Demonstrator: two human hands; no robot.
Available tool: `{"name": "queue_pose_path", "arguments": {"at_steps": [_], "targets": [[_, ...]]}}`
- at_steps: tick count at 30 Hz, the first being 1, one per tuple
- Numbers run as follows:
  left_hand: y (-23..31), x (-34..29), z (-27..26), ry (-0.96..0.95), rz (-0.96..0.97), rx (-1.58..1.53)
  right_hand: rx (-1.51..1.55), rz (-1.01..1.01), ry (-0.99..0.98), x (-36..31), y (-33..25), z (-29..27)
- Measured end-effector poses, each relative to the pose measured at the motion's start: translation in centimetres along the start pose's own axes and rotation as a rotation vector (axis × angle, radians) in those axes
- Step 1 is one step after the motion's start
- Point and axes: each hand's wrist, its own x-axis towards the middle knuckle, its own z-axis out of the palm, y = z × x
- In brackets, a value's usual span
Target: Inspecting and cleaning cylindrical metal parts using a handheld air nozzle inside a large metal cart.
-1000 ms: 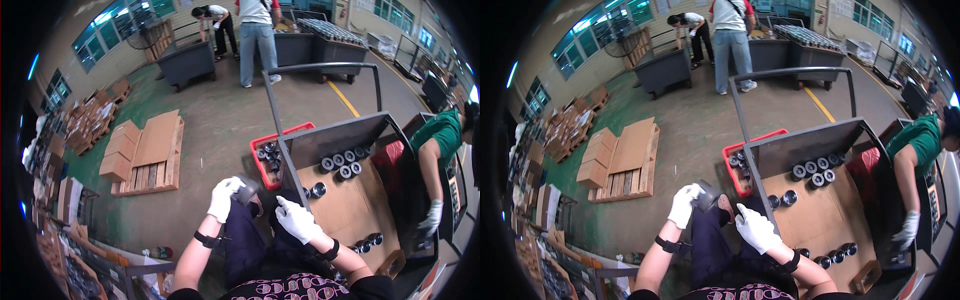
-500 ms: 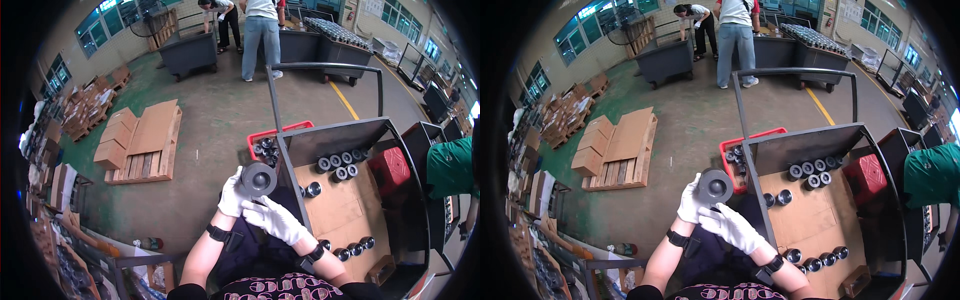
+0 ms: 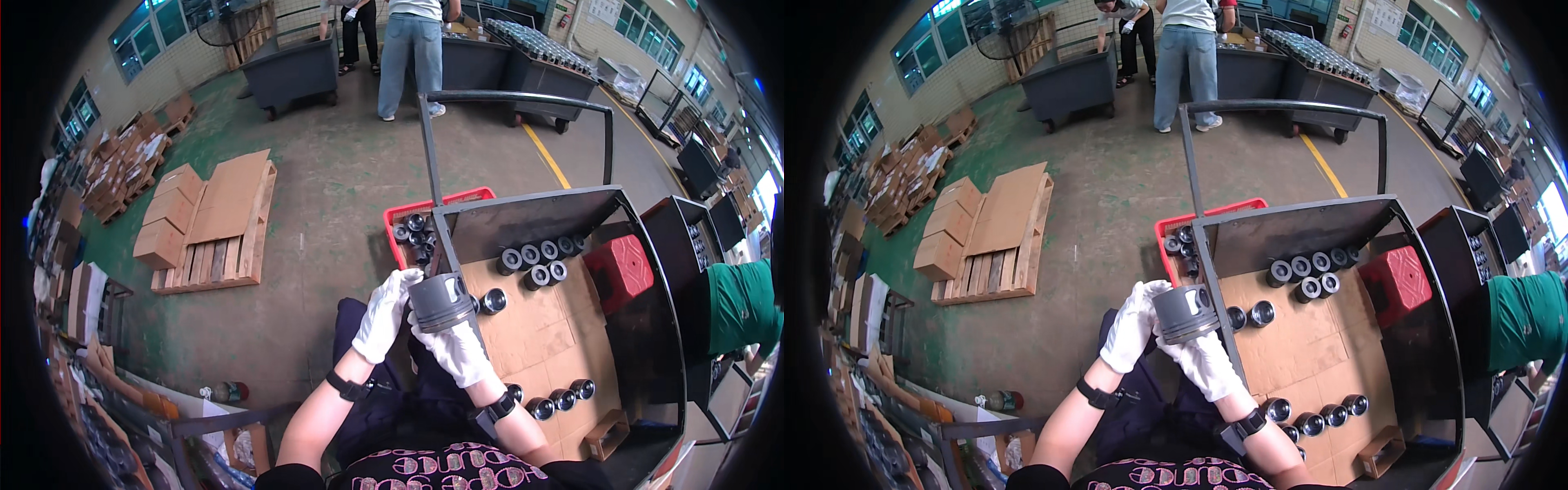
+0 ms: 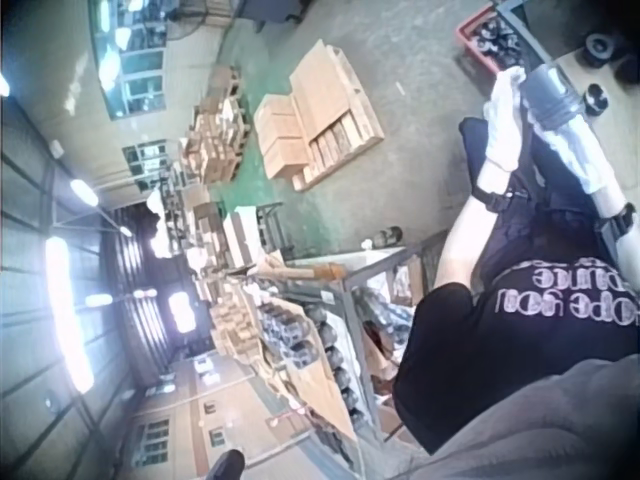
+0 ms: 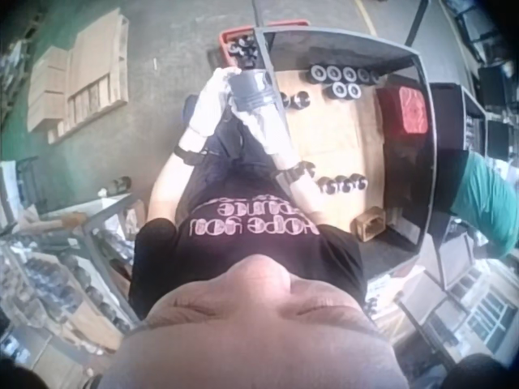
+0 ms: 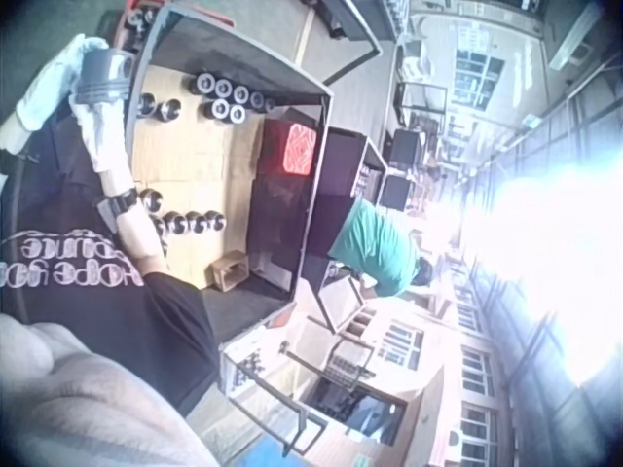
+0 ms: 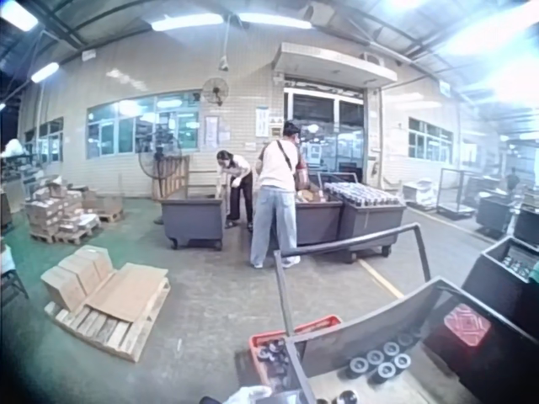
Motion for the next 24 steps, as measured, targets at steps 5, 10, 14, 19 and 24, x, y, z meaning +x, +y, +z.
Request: {"name": "queue_pose_path", "arguments": {"at_steps": [5, 10, 14, 19, 24], "targets": [[-1.9, -2.7, -1.0, 0.019, 0.119, -0.095, -0.151, -0.152, -0.016, 0.6, -0.7, -0.3], [2.5, -4.2, 0.9, 0.076, 0.204, 0.495, 0.188, 0.116, -0.012, 0.2, 0.5, -1.5], [3.3, -2.5, 2.0, 0.101, 0.150, 0.684, 0.623, 0.430, 0.008, -0.7, 0.4, -1.7], [1.1, -2.3, 1.3, 0.171, 0.024, 0.451, 0.598, 0.536, -0.207, -2.5, 1.0, -2.6], [-0.2, -1.5, 6.7, 0.073, 0.112, 0.108, 0.018, 0.178, -0.001, -7.9, -4.3, 0.9]]}}
